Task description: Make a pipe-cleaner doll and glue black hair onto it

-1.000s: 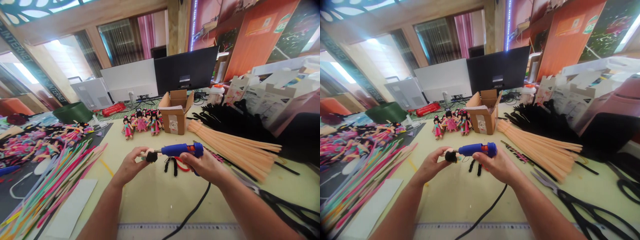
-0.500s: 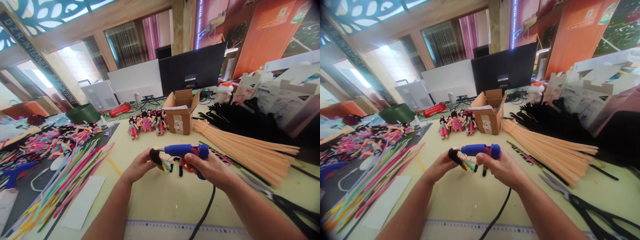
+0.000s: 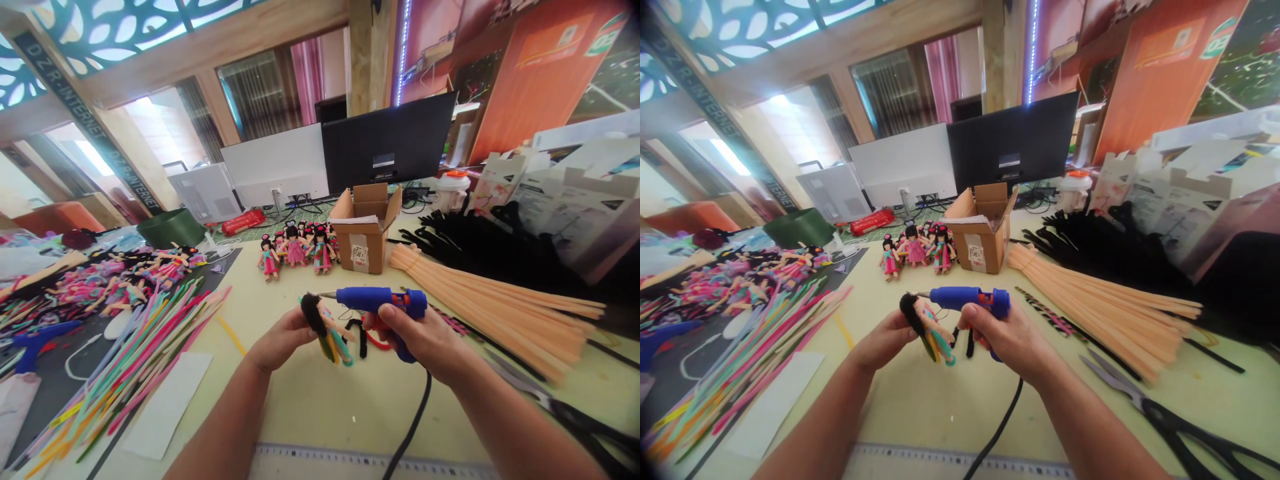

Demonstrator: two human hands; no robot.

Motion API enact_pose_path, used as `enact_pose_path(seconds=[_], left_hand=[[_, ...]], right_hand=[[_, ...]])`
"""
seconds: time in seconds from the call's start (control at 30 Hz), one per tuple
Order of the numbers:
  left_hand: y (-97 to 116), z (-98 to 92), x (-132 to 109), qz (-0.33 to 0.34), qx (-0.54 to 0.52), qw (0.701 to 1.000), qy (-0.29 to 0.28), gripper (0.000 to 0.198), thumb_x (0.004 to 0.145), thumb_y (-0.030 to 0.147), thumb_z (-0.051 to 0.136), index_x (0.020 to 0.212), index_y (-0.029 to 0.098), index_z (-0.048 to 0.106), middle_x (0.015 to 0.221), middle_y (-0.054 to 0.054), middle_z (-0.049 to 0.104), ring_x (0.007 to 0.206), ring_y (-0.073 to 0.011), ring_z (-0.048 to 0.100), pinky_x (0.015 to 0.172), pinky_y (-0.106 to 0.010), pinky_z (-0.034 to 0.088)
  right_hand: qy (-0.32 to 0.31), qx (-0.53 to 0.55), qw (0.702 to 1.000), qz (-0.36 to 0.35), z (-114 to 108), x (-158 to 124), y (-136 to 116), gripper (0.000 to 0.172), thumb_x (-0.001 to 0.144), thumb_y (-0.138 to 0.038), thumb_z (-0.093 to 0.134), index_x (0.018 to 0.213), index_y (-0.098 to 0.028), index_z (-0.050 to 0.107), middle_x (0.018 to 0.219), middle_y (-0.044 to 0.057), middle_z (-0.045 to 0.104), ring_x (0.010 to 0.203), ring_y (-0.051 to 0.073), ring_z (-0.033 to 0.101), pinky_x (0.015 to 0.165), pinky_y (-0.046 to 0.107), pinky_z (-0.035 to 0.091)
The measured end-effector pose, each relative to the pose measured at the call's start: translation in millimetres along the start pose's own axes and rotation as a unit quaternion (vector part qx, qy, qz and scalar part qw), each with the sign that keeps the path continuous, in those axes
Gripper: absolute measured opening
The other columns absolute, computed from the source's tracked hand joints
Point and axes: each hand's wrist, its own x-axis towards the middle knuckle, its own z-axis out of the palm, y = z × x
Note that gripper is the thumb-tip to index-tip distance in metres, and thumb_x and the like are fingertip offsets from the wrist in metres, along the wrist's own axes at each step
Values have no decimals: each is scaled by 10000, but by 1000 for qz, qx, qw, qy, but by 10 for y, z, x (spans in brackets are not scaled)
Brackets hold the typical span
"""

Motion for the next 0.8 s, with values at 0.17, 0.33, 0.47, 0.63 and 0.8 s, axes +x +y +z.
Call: enact_pose_path(seconds=[0.17,0.33,0.47,0.63,0.8], left_hand=[[-58,-1,5,-1,-39,999,-5,389,777,314,708,1132,183,617,1120,-101,644,1079,-276,587,1008,-468,401],[-123,-4,12,3,-67,998,-20,375,788,289,701,1139,183,622,1085,-87,644,1058,-262,579,999,-451,387],[-113,5,12,10,-64,997,-33,358,793,283,695,1133,187,631,1086,-84,639,1059,-260,571,993,-443,388],[-103,-5,9,15,-67,996,-54,355,796,278,691,1135,189,634,1117,-93,636,1069,-269,576,978,-442,405],[-131,-38,5,10,-73,996,-43,365,794,265,694,1146,196,627,1134,-95,643,1085,-272,584,991,-452,403]], right_hand=[[3,-7,1000,10,17,9,2,597,697,-730,565,709,-142,664,556,6,518,482,93,457,435,210,346],[-6,-5,1000,6,28,18,19,580,716,-715,552,705,-145,661,570,12,529,489,95,462,439,213,344],[-14,-17,1000,-1,33,19,36,596,716,-732,534,692,-149,654,543,1,500,466,92,441,428,214,325],[-16,-33,999,-14,45,10,41,580,737,-715,521,686,-152,654,538,2,502,469,96,439,430,218,333],[-12,-42,999,-7,40,-2,-1,579,737,-708,519,684,-146,650,532,-2,499,463,95,438,421,216,339]])
